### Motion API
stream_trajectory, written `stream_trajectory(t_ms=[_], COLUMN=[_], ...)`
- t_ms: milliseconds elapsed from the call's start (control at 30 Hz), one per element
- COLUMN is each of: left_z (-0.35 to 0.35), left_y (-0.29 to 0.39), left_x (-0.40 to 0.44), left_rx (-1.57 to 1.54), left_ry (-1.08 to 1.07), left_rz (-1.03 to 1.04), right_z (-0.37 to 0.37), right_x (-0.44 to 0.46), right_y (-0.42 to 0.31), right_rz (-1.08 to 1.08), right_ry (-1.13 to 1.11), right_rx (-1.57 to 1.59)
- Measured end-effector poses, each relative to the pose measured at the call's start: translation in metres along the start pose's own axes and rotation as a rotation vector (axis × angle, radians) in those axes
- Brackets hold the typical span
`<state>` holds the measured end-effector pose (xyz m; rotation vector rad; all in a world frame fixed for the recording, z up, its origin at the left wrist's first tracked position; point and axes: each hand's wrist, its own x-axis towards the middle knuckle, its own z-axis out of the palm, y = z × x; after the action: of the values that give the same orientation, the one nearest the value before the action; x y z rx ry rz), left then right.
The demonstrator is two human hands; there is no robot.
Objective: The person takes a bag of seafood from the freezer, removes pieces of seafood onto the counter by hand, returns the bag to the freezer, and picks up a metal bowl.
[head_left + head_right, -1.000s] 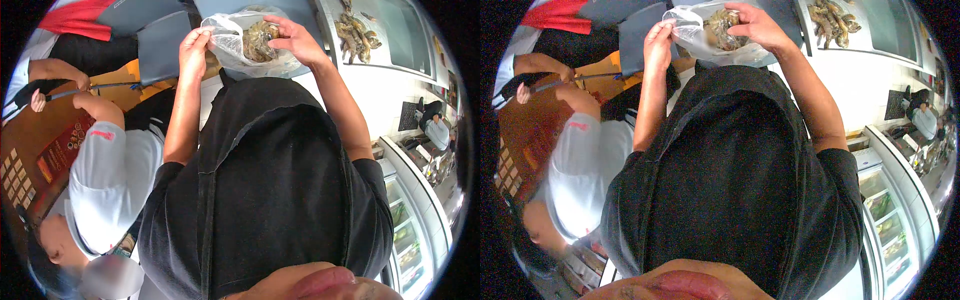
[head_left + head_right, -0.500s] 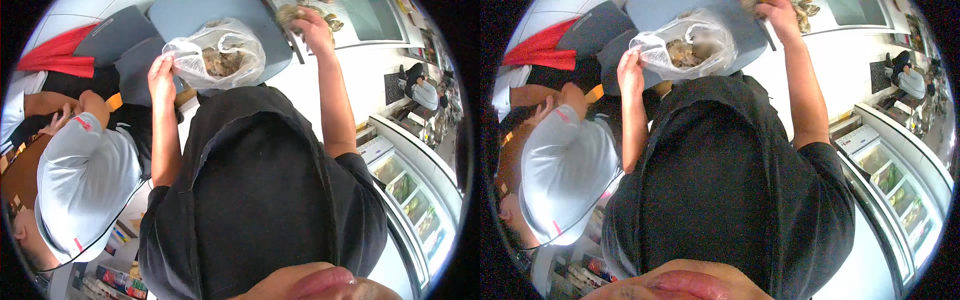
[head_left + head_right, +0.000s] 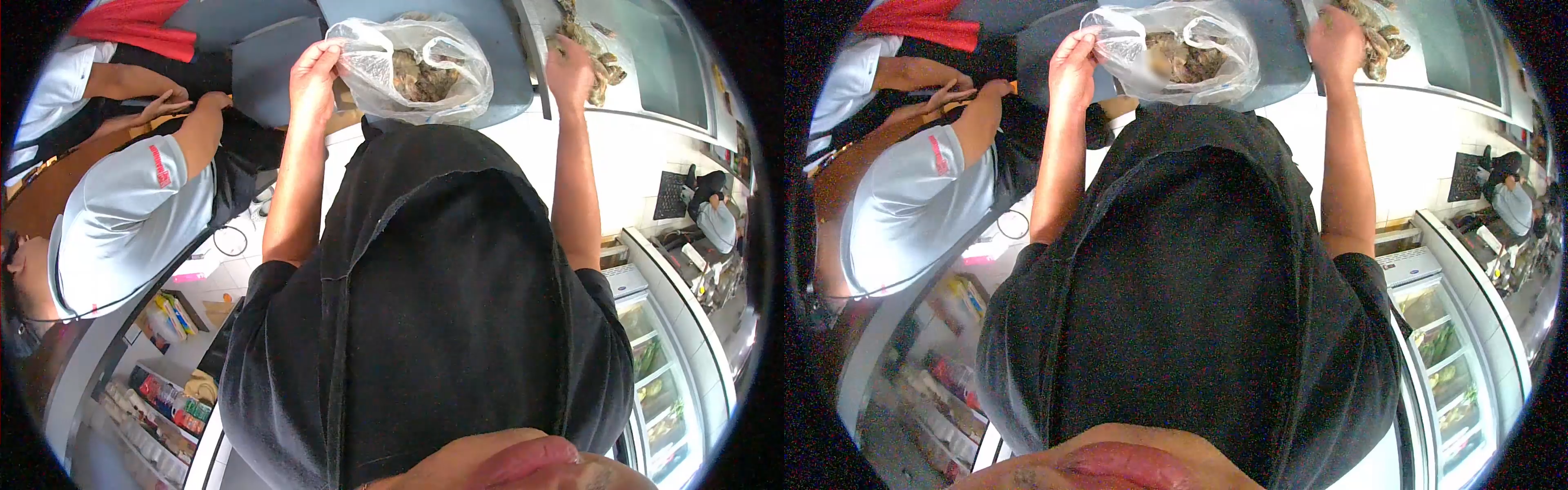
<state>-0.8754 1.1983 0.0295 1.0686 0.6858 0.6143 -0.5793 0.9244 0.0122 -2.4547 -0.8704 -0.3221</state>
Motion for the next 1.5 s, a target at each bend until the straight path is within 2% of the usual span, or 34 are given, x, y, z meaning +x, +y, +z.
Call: stream_trajectory(t_ms=[33,67,100,133,200,300,400,533,633,733,833,867,933,1033,1133,1167,1267,1367,1500], left_z=[-0.001,-0.001,-0.001,0.0,0.002,0.002,-0.009,-0.02,-0.021,-0.029,-0.027,-0.026,-0.022,-0.018,-0.014,-0.013,-0.014,-0.013,-0.011], left_y=[-0.001,-0.001,0.0,0.0,0.001,0.003,0.003,-0.001,0.003,0.0,0.002,0.002,0.002,0.002,0.003,0.002,0.001,0.002,0.002], left_x=[-0.001,-0.001,0.0,0.001,0.002,0.002,-0.002,-0.006,-0.011,-0.012,-0.01,-0.01,-0.007,-0.003,0.0,0.001,0.003,0.004,-0.001], left_rx=[-0.002,0.003,0.008,0.013,0.017,0.031,0.052,0.044,0.012,0.021,0.031,0.03,0.029,0.024,0.038,0.031,0.024,0.04,0.05], left_ry=[0.007,0.005,-0.001,-0.011,-0.026,-0.041,-0.034,-0.013,0.044,0.076,0.051,0.037,0.003,-0.025,-0.02,-0.028,-0.049,-0.056,-0.032], left_rz=[-0.008,-0.002,0.003,0.01,0.015,0.032,0.026,0.025,0.035,0.024,0.014,0.018,0.023,0.035,0.045,0.039,0.032,0.039,0.026], right_z=[-0.003,0.001,0.025,0.026,0.085,0.141,0.163,0.184,0.134,0.106,0.074,0.076,0.057,0.051,0.083,0.055,0.09,0.118,0.156], right_x=[-0.01,-0.014,-0.027,-0.032,-0.049,-0.05,-0.054,-0.068,-0.051,-0.045,-0.033,-0.028,-0.022,-0.024,-0.048,-0.038,-0.052,-0.058,-0.049], right_y=[-0.044,-0.074,-0.084,-0.12,-0.14,-0.143,-0.146,-0.14,-0.154,-0.125,-0.109,-0.096,-0.091,-0.089,-0.079,-0.108,-0.119,-0.144,-0.171], right_rz=[0.057,0.1,-0.045,-0.149,-0.25,-0.161,-0.063,0.0,0.174,0.464,0.503,0.377,0.117,0.063,-0.261,-0.123,-0.362,-0.494,-0.531], right_ry=[-0.048,-0.339,-0.509,-0.699,-0.907,-0.908,-1.039,-0.952,-1.086,-1.032,-0.982,-0.968,-0.733,-0.667,-0.465,-0.806,-1.041,-0.832,-0.787], right_rx=[0.287,0.428,0.662,0.678,0.582,0.221,0.217,0.305,0.254,0.914,0.984,0.846,0.449,0.319,0.145,0.071,-0.068,0.113,0.145])
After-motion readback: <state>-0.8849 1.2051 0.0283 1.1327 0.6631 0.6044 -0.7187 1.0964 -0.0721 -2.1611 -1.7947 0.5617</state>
